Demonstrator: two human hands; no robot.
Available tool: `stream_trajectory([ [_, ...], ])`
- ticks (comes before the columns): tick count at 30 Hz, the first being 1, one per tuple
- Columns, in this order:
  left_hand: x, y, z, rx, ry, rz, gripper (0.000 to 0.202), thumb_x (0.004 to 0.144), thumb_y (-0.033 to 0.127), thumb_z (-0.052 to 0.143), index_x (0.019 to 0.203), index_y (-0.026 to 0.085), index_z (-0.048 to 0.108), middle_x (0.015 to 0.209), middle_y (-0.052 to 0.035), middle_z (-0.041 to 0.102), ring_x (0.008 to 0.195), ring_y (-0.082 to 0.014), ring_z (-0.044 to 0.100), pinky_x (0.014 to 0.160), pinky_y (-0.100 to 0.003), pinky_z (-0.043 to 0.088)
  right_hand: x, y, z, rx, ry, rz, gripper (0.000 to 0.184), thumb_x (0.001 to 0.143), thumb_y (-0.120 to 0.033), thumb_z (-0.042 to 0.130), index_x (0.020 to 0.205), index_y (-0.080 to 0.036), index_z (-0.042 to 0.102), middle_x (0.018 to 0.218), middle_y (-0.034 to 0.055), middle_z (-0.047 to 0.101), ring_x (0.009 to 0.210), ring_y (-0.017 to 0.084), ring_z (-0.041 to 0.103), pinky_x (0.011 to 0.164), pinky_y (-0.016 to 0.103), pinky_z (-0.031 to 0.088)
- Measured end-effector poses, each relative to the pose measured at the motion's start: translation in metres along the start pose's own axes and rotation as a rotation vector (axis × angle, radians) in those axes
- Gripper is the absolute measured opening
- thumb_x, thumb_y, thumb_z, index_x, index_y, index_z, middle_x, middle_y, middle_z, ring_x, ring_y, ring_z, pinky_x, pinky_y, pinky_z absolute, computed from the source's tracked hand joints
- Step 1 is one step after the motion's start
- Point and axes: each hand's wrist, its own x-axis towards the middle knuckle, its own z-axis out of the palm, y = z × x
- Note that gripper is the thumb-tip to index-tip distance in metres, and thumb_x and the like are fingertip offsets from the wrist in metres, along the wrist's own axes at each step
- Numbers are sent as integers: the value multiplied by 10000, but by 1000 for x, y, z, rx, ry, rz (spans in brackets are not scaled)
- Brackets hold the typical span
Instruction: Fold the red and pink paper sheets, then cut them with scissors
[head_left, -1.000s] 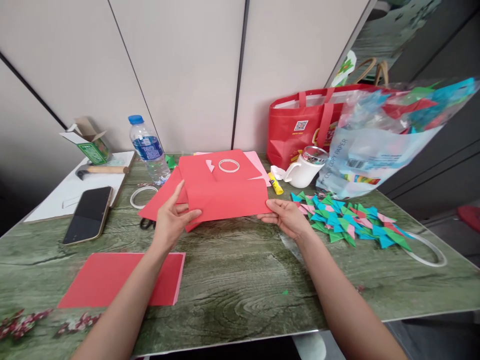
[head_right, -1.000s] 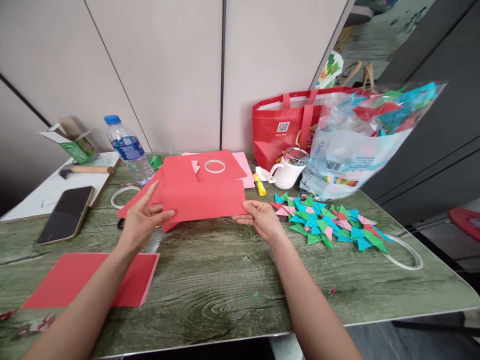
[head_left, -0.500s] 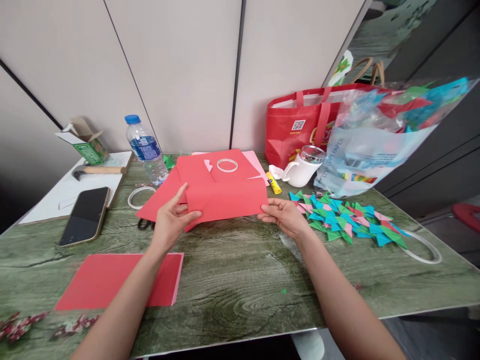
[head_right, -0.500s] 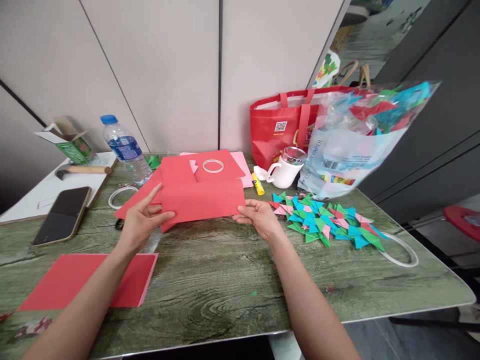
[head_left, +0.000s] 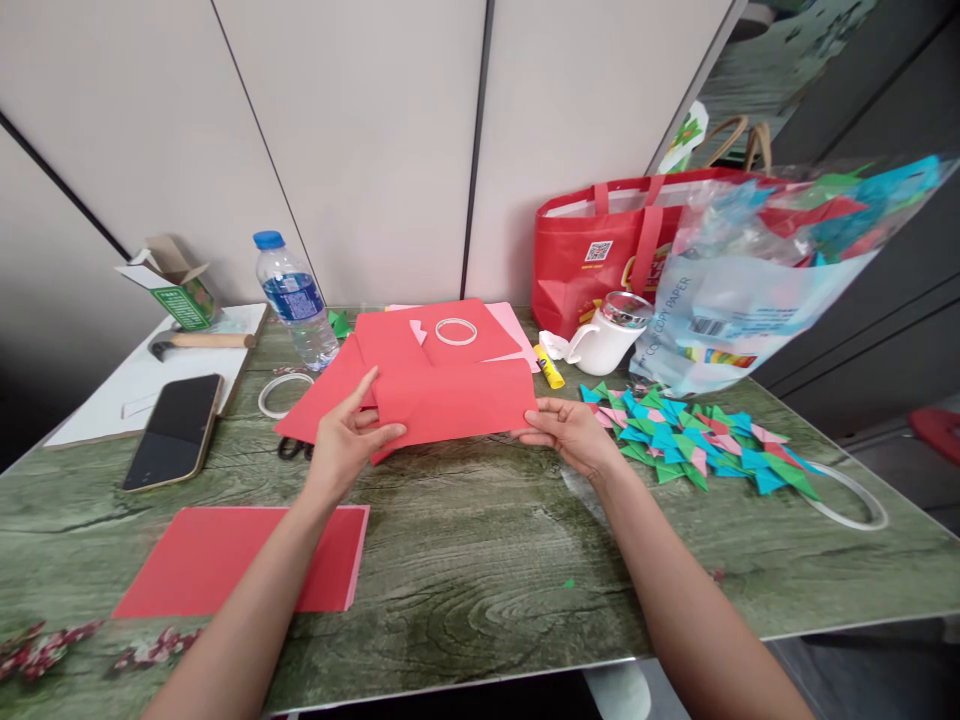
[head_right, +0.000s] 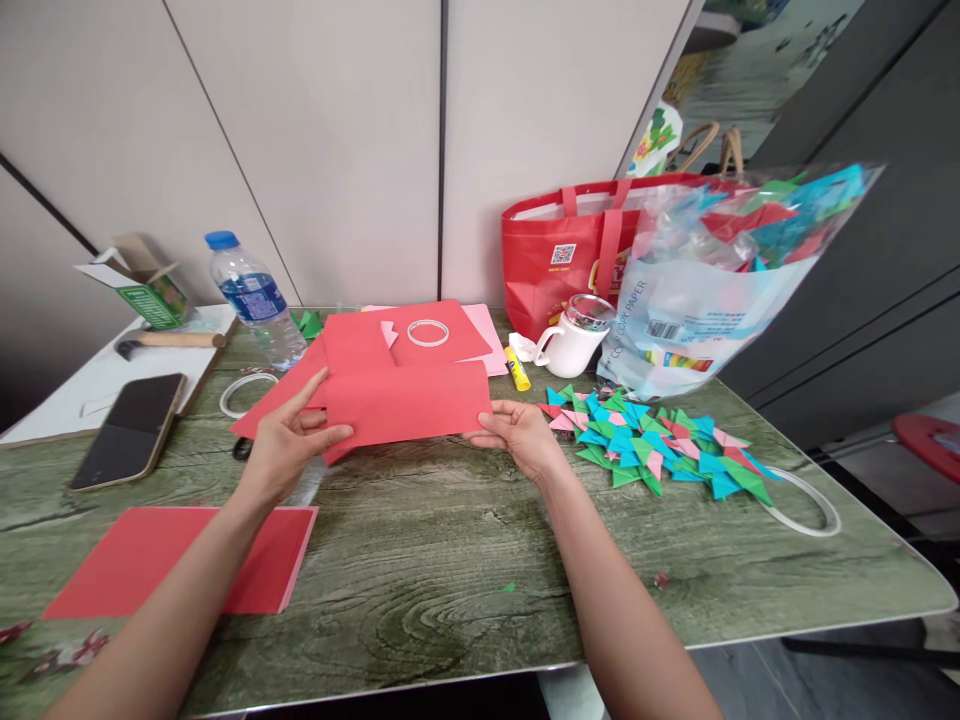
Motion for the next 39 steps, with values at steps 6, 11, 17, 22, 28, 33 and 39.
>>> stream_trajectory([
  [6,-1,3,2,-15,3,11,939,552,202,766,1369,185,304,784,-28,705,695,-172,664,649,-266,554,0,-1,2,0,17,-16,279,582,-245,780,809,-140,658,734,63,728,616,167,695,579,210,583],
  [11,-1,2,0,21,8,38,925,570,198,756,1373,185,295,598,44,614,569,-121,612,532,-199,516,1,0,3,18,22,-17,265,572,-248,786,777,-140,657,728,56,727,602,161,692,568,204,584],
  [17,-4,6,0,74,9,101,840,597,237,748,1342,192,364,632,39,616,528,-105,592,517,-199,512,1,0,2,46,28,-29,271,563,-237,794,780,-144,660,720,48,728,622,173,694,614,241,594],
  [22,-6,9,3,32,12,68,895,559,269,771,1347,249,347,917,-18,696,712,-167,657,671,-283,549,1,-1,-1,54,1,-27,281,564,-223,793,796,-139,659,737,55,730,643,180,695,647,266,594],
  [28,-3,4,0,54,-4,97,906,553,296,778,1345,204,349,960,-53,694,684,-148,646,686,-279,547,1,-1,-1,52,-9,-42,270,568,-215,789,796,-148,661,740,47,730,646,173,696,629,247,593],
  [33,-3,3,1,78,44,140,841,547,282,778,1306,221,420,943,-32,697,628,-121,629,648,-260,556,1,-2,-1,28,-10,-50,271,585,-225,777,819,-153,660,754,50,730,660,180,697,629,260,594],
  [39,-4,-2,-2,158,-30,137,439,629,291,726,1051,187,664,936,-48,688,471,-104,606,542,-273,577,0,-4,1,28,6,-57,268,587,-224,777,817,-150,662,744,47,730,651,172,696,612,238,590],
])
